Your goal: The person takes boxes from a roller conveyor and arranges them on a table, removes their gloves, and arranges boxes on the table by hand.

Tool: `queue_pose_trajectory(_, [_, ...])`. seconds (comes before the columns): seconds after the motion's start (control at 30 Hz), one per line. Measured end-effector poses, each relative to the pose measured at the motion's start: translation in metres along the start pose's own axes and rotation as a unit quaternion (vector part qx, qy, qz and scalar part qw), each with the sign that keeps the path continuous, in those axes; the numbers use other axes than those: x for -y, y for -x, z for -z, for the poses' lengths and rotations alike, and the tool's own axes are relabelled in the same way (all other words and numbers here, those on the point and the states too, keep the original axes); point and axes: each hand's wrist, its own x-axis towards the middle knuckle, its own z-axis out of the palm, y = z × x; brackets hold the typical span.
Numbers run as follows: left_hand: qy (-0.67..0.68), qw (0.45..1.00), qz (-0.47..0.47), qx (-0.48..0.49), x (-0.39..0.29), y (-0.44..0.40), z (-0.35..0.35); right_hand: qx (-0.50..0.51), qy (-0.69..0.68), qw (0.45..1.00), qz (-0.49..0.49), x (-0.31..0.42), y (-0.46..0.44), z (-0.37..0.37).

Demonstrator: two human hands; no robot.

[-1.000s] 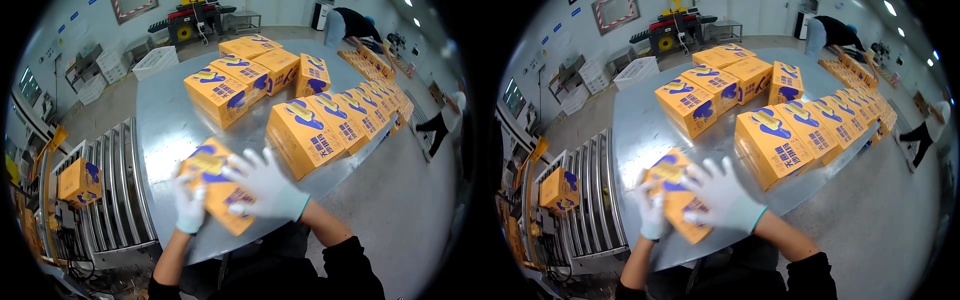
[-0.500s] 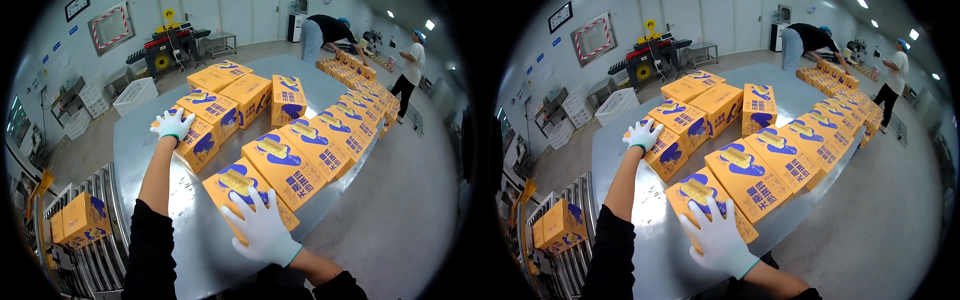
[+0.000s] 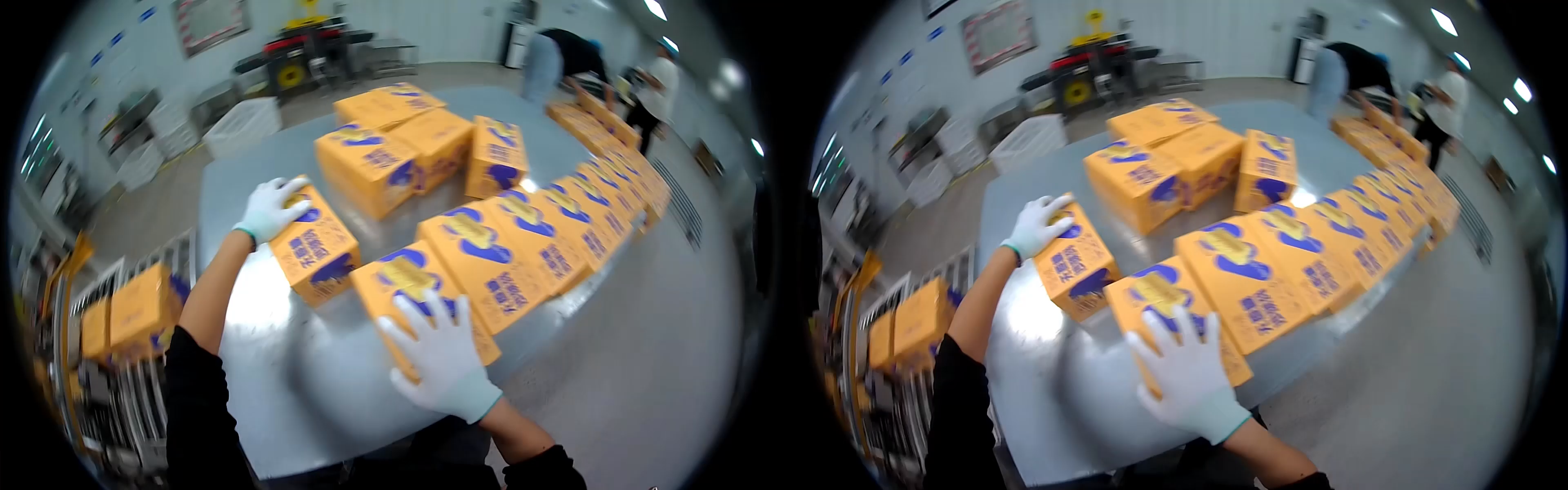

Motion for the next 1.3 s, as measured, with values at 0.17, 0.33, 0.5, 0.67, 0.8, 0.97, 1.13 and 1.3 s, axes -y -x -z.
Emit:
queue_pose_trajectory(0.17, [0.03,0.996,-0.08,-0.036,-0.032,0.12,0.037,-0.02,0.01,1.0,0.006,0.003,0.0,0.0])
queue_pose_trajectory(0.33, [0.16,0.976,-0.007,-0.148,-0.113,0.18,0.018,-0.093,-0.079,0.991,0.056,0.014,0.002,-0.012])
queue_pose_trajectory(0.5, [0.215,0.934,-0.003,-0.285,-0.145,0.179,-0.005,-0.052,-0.129,0.966,0.217,0.061,-0.004,-0.009])
queue_pose_trajectory(0.67, [0.266,0.947,-0.029,-0.178,-0.118,0.179,0.017,-0.002,-0.022,0.97,0.242,0.065,-0.008,-0.032])
queue_pose_trajectory(0.8, [-0.04,0.984,0.071,-0.158,-0.013,0.156,0.09,0.016,-0.007,0.97,0.241,0.07,-0.008,-0.029])
queue_pose_trajectory(0.97, [-0.265,0.858,0.439,0.002,0.126,0.216,0.15,0.012,0.031,0.976,0.216,0.077,-0.005,-0.032])
queue_pose_trajectory(1.13, [-0.085,0.925,0.331,-0.165,0.092,0.311,0.148,0.005,0.034,0.979,0.203,0.08,-0.005,-0.032])
queue_pose_trajectory(1.3, [0.302,0.825,0.191,-0.438,0.048,0.455,0.081,-0.014,0.04,0.979,0.198,0.08,-0.003,-0.037])
